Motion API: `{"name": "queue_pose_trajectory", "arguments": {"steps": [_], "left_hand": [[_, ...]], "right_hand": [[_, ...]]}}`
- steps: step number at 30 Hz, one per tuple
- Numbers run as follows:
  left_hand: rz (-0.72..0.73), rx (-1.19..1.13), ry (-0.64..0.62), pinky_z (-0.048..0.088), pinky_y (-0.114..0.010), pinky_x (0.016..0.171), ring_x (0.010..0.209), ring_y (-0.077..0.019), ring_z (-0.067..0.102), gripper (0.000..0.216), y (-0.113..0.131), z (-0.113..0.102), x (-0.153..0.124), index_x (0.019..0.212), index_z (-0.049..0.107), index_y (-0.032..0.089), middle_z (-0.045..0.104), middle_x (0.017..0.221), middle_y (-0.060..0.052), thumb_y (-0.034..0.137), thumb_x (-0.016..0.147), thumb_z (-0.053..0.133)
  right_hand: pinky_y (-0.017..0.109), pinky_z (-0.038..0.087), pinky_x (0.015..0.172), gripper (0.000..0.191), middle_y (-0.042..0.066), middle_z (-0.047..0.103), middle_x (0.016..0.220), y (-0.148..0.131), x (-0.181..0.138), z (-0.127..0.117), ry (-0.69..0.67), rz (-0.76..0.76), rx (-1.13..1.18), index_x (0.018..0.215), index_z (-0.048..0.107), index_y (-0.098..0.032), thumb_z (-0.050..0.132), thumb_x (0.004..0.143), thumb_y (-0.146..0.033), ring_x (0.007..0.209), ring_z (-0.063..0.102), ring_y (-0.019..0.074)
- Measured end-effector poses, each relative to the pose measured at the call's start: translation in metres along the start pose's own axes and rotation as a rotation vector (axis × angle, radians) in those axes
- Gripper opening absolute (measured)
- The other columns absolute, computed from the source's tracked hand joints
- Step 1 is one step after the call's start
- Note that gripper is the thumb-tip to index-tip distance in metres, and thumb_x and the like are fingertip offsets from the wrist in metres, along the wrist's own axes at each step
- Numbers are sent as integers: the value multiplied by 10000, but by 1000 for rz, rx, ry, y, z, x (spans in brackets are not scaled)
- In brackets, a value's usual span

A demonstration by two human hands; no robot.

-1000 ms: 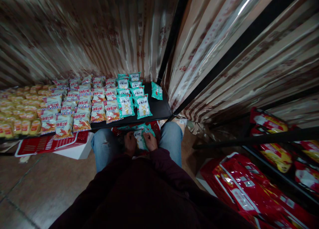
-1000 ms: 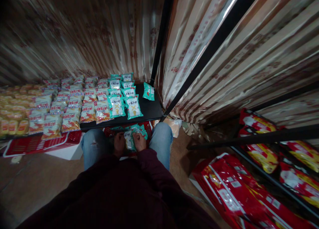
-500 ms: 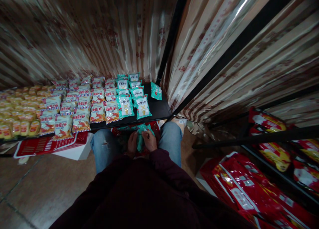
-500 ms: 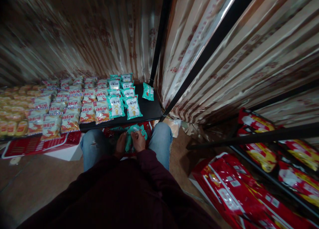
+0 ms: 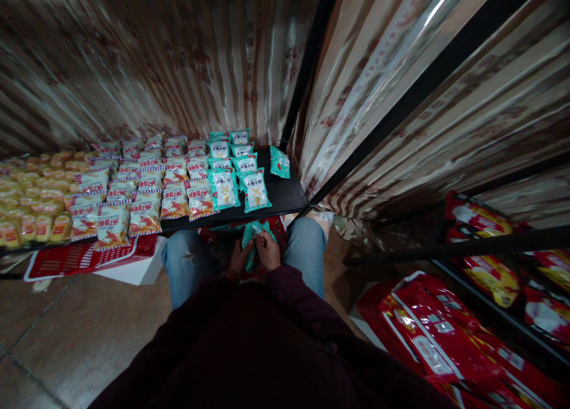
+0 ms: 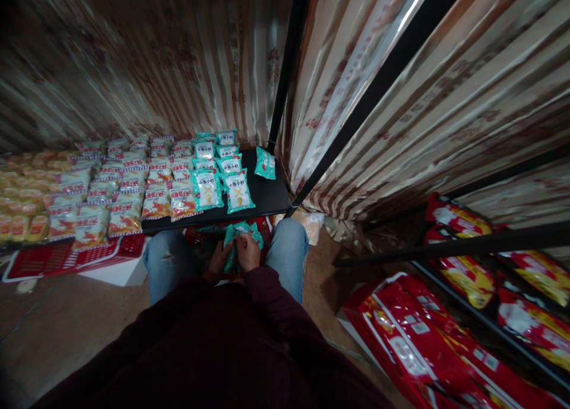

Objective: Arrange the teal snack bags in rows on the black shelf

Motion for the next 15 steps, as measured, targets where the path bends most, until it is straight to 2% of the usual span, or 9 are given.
{"name": "queue_pose_trajectory", "arguments": {"steps": [6, 9, 12, 15], "left_hand": [[13, -7, -75, 473, -353, 873, 982, -234, 626, 582, 6, -1, -2, 1086, 611, 153, 685, 1048, -111, 555, 676, 706], [33, 0, -111, 471, -354, 891, 989, -238, 624, 542, 9, -2, -2, 1029, 657, 158, 699, 1030, -98, 522, 637, 744], [4, 15, -135, 486, -353, 847, 932, -240, 631, 525, 3, -2, 0, 976, 669, 146, 707, 989, -100, 484, 590, 777], [-34, -44, -128, 500, -343, 790, 885, -230, 633, 565, -8, -1, 2, 1020, 634, 138, 699, 993, -109, 444, 570, 786]], "right_hand": [[270, 426, 644, 302, -14, 557, 642, 7, -1, 1, 12, 45, 8, 786, 589, -221, 511, 778, -513, 629, 516, 159], [259, 407, 606, 318, -28, 545, 615, 8, 0, -1, 21, 85, -15, 775, 576, -227, 540, 756, -543, 600, 505, 152], [257, 379, 585, 341, -35, 525, 584, 7, 2, -4, 32, 96, -62, 702, 550, -231, 524, 770, -564, 572, 492, 145], [256, 359, 569, 342, -36, 532, 576, 6, 4, -6, 35, 108, -98, 678, 549, -234, 531, 773, -561, 568, 504, 146]]}}
Point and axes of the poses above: each hand's wrist, its own x-axis towards the middle knuckle, its own z-axis out of the palm, y = z × x, the point moved 4 cm from there along x, towards the middle knuckle
